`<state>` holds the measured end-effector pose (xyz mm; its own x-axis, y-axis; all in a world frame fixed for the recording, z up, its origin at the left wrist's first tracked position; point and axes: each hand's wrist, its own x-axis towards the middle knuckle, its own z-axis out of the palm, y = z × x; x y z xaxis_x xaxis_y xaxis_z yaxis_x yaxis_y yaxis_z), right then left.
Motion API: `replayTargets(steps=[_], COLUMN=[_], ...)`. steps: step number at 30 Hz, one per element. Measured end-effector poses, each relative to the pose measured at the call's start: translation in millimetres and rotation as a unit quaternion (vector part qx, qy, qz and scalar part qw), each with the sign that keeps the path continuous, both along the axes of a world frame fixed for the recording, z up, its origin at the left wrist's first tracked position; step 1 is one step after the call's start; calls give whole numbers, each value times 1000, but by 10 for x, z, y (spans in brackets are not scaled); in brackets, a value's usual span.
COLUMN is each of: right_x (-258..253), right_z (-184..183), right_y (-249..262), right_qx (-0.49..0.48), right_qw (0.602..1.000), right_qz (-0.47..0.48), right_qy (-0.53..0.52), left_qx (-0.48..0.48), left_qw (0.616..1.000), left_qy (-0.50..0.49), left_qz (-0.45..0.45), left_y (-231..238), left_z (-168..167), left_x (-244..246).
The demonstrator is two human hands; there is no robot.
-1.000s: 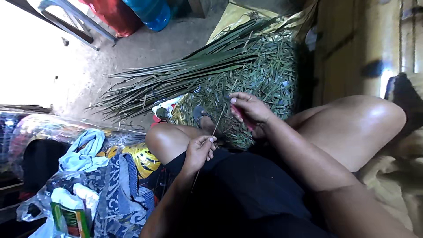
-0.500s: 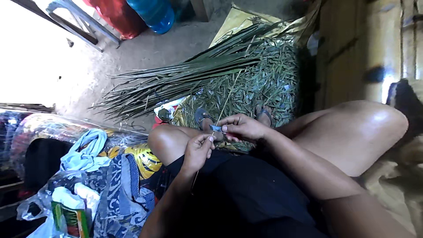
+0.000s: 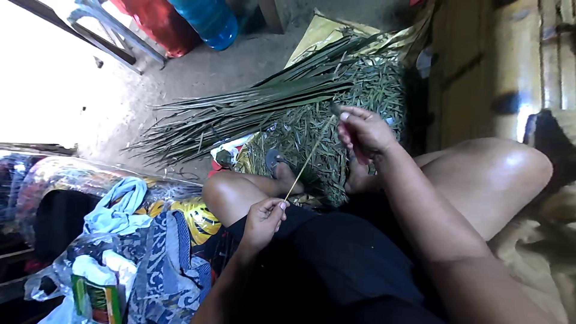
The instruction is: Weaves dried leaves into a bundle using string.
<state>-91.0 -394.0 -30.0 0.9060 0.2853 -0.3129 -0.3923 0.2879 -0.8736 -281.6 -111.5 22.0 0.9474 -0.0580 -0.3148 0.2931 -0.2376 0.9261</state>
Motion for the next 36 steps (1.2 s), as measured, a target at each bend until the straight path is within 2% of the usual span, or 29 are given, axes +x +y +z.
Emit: replayTargets(steps=[2, 4, 6, 8, 11, 13, 24, 27, 29, 33, 36], right_x=[101, 129, 27, -189, -585, -689, -178, -95, -60, 141, 54], right_z=[-67, -46, 28, 84, -16, -120, 47, 60, 47, -23, 64], right_y=[-106, -157, -62, 136, 446, 560, 135, 63, 48, -127, -71], right_qx=[-19, -24, -35, -43, -15, 12, 37, 53, 40, -13, -32], right_qw=[998, 997, 999, 993, 967, 953, 993, 994, 996, 998, 999], right_qz=[-59, -63, 2, 108, 253, 300, 101, 80, 62, -58, 4], right_qy=[24, 36, 21, 5, -23, -46, -56, -59, -58, -5, -22], left_qx=[17, 21, 19, 15, -1, -11, -31, -30, -16, 21, 17], left_qw=[1000, 1000, 999, 999, 999, 999, 999, 999, 999, 1000, 1000], left_qy=[7, 12, 19, 27, 35, 31, -21, -39, -37, -8, -1], left_qz=[0, 8, 24, 30, 31, 30, -18, -23, -23, -6, 16], left_y=[35, 80, 80, 36, -65, -118, 32, 64, 66, 137, 174], left_z=[-13, -44, -70, -80, -76, -84, -98, -78, -37, -7, -28], left_x=[-59, -84, -57, 13, 128, 171, -2, -55, -67, -156, -163])
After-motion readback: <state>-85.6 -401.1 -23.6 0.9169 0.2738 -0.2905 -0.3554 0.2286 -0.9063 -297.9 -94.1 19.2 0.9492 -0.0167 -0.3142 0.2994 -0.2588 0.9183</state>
